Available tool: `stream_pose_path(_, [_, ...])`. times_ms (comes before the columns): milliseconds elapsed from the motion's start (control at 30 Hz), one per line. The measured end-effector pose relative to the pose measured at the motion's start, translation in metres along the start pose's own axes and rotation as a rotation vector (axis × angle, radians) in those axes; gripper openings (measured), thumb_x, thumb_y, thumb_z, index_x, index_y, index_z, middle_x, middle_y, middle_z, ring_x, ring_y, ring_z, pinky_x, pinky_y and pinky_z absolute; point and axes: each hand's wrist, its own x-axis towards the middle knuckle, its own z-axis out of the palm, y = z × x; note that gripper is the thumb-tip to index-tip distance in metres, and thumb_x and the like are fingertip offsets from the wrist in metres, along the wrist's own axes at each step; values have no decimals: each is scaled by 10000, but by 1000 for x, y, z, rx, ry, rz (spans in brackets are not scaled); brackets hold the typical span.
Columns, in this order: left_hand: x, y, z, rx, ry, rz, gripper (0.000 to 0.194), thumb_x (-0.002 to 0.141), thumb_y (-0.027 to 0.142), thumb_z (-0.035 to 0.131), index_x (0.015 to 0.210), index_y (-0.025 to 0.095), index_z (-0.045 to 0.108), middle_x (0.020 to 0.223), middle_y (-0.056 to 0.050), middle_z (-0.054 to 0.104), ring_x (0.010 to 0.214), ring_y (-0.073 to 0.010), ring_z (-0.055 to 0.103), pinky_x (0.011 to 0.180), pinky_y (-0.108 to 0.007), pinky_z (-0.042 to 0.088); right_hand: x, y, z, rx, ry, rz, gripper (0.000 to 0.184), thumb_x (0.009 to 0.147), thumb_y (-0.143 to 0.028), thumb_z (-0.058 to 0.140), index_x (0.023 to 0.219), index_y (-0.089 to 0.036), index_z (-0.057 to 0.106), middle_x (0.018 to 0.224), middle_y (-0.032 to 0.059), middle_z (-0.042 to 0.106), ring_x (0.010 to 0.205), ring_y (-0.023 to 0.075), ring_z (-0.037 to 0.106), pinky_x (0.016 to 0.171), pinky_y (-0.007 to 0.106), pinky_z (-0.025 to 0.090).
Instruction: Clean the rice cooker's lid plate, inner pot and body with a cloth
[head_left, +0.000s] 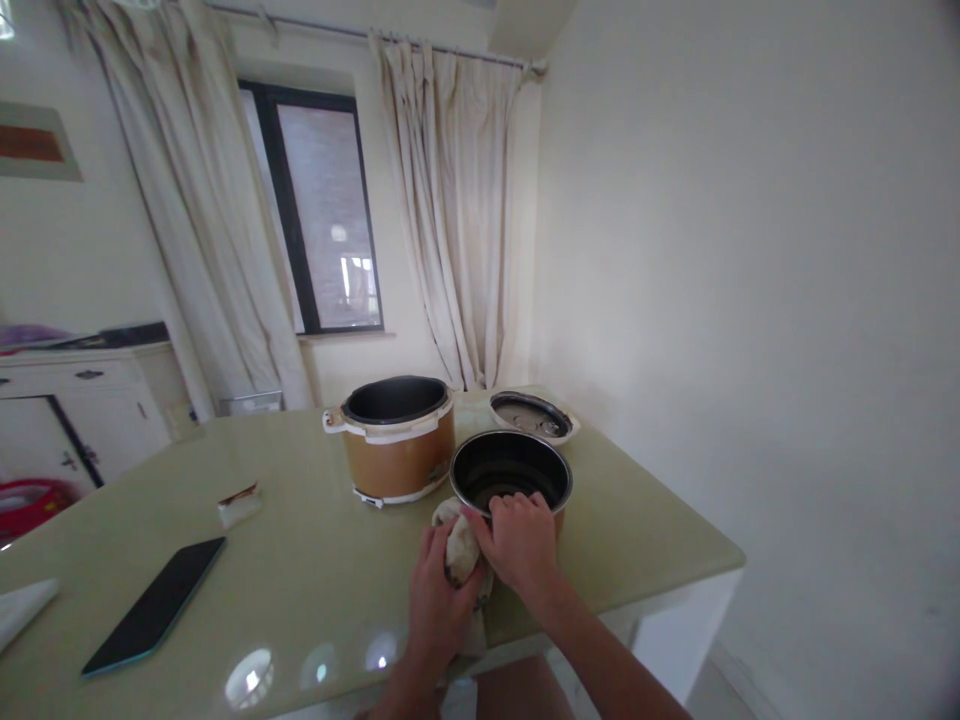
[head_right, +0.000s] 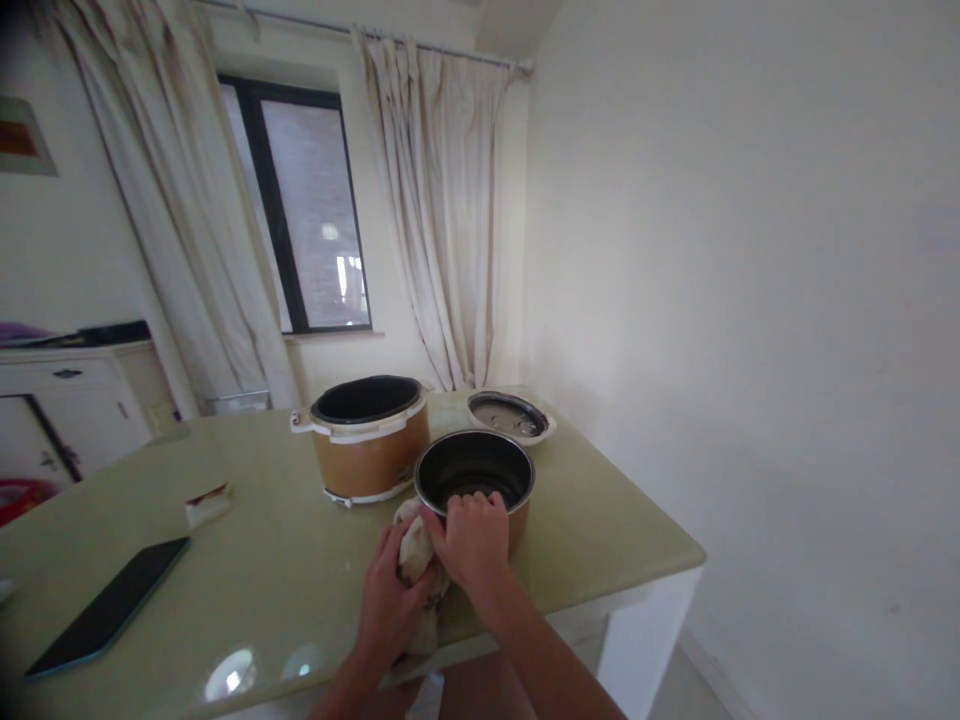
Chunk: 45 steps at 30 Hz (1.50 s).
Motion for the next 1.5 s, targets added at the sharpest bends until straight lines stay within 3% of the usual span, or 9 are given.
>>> stream_pose_path(100, [1, -14, -1, -66, 18, 8, 583, 761, 274, 678, 1334, 187, 625, 1273, -128, 665, 1185, -310, 643, 1054, -474, 510, -1, -12, -3, 27, -25, -6, 556, 1071, -570, 420, 858, -161, 732, 873, 148, 762, 883, 290, 692, 850, 429, 418])
stream_pose_path(200, [6, -27, -5, -146, 60, -70, 607, 803, 333, 656, 1379, 156, 579, 1313, -145, 678, 1207, -311, 649, 1074, -488, 504, -1, 1, -11, 149, -38, -87, 479, 1057, -578, 467, 933, -188, 715, 941, 107, 751, 960, 269, 673, 829, 384, 452])
stream_pose_path(400, [26, -34, -13, -200, 85, -144, 636, 848, 441, 672, 1411, 170, 554, 1357, -143, 686, 1252, -305, 655, 1098, -472, 504, 20, 98, -31, 356, 41, -362, 440, 1077, -547, 445, 1085, -191, 702, 1073, 100, 729, 1040, 230, 620, 932, 380, 460])
stream_pose_path(533, [47, -39, -10, -199, 99, -164, 632, 857, 410, 654, 1429, 175, 528, 1381, -147, 674, 1273, -293, 649, 1122, -476, 488, 25, 139, -21, 247, -32, -403, 676, 1131, -496, 194, 764, -193, 675, 772, 62, 674, 848, 188, 592, 861, 384, 403])
stream_pose_path(700, [54, -33, -4, -96, 86, -106, 588, 795, 372, 625, 1337, 146, 597, 1311, -151, 693, 1249, -313, 644, 1121, -486, 475, 8, 107, 1, 199, 45, -293, 673, 1128, -442, 252, 626, -203, 631, 633, 35, 630, 714, 176, 538, 777, 371, 341])
stream_pose_path(900, [29, -19, -16, 41, 157, -58, 529, 769, 333, 618, 1273, 171, 626, 1240, -128, 681, 1181, -314, 645, 1064, -475, 506, -10, 48, 4, 205, 187, -102, 703, 1129, -467, 253, 585, -221, 624, 607, 48, 642, 703, 193, 551, 800, 386, 321])
stream_pose_path(1200, [-7, -17, -8, 66, 133, 14, 519, 778, 367, 677, 1263, 187, 628, 1232, -134, 668, 1150, -331, 648, 991, -486, 538, -14, -13, 8, 116, 112, 3, 534, 1048, -608, 441, 796, -202, 680, 827, 108, 712, 901, 281, 607, 867, 446, 357])
stream_pose_path(1333, [-4, -23, -11, 9, 159, -52, 505, 837, 376, 640, 1296, 169, 591, 1208, -118, 689, 1126, -302, 663, 994, -461, 542, -13, 3, -3, 283, 95, -152, 497, 1049, -619, 438, 1009, -197, 697, 959, 101, 721, 965, 277, 605, 894, 428, 402])
stream_pose_path(1500, [4, -30, -12, 13, 196, -111, 567, 886, 412, 606, 1390, 163, 528, 1317, -144, 665, 1228, -305, 637, 1054, -455, 517, 17, 81, -19, 467, 151, -311, 484, 1081, -578, 388, 1147, -205, 690, 1140, 105, 726, 1102, 254, 605, 994, 402, 418])
